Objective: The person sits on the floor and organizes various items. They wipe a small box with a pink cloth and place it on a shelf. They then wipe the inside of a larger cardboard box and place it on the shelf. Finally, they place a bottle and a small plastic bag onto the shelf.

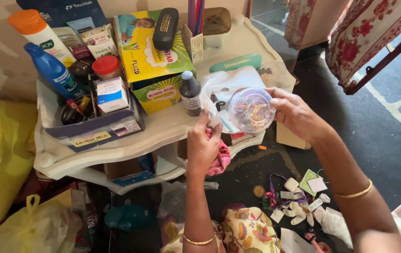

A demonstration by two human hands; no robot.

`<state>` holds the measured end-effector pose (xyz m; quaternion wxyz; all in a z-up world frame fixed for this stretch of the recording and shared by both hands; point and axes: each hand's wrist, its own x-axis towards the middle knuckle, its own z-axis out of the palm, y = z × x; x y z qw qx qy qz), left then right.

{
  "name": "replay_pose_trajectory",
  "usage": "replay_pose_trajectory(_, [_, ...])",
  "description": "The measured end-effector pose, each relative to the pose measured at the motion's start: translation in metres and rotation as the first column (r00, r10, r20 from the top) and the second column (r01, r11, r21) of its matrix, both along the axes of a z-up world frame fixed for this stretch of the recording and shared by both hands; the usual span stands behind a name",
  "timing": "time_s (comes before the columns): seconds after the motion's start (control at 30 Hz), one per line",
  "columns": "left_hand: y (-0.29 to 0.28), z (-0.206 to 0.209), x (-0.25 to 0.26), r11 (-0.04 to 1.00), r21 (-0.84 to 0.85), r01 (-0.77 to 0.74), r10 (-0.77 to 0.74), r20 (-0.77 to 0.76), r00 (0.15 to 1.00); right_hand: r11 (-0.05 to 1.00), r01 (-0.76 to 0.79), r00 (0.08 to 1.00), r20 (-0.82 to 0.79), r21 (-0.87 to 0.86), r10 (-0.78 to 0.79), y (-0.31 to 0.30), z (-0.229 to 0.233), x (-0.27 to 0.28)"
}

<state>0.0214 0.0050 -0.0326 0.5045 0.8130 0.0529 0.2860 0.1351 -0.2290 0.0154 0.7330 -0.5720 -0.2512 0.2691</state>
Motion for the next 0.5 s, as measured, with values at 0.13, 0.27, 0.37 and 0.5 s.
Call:
replay_pose_trajectory(0.13, [-0.005, -0.002, -0.001, 0.998, -0.065, 0.012, -0.01, 0.031, 0.999, 0.989, 0.144, 0.959, 0.25, -0.03, -0.132, 0.004, 0.008, -0.02])
replay_pose_trajectory(0.27, [-0.007, -0.001, -0.001, 0.996, -0.073, 0.043, -0.043, 0.009, 0.999, 0.956, 0.29, 0.841, 0.49, -0.046, -0.231, 0.006, 0.011, -0.031])
replay_pose_trajectory(0.37, [-0.01, 0.001, -0.002, 0.994, -0.085, 0.067, -0.06, 0.08, 0.995, 0.95, 0.311, 0.785, 0.559, 0.019, -0.268, 0.007, 0.01, -0.037])
replay_pose_trajectory(0.5, [-0.011, 0.002, -0.002, 0.988, -0.145, 0.061, -0.057, 0.029, 0.998, 0.927, 0.373, 0.72, 0.619, 0.036, -0.313, 0.007, 0.008, -0.041])
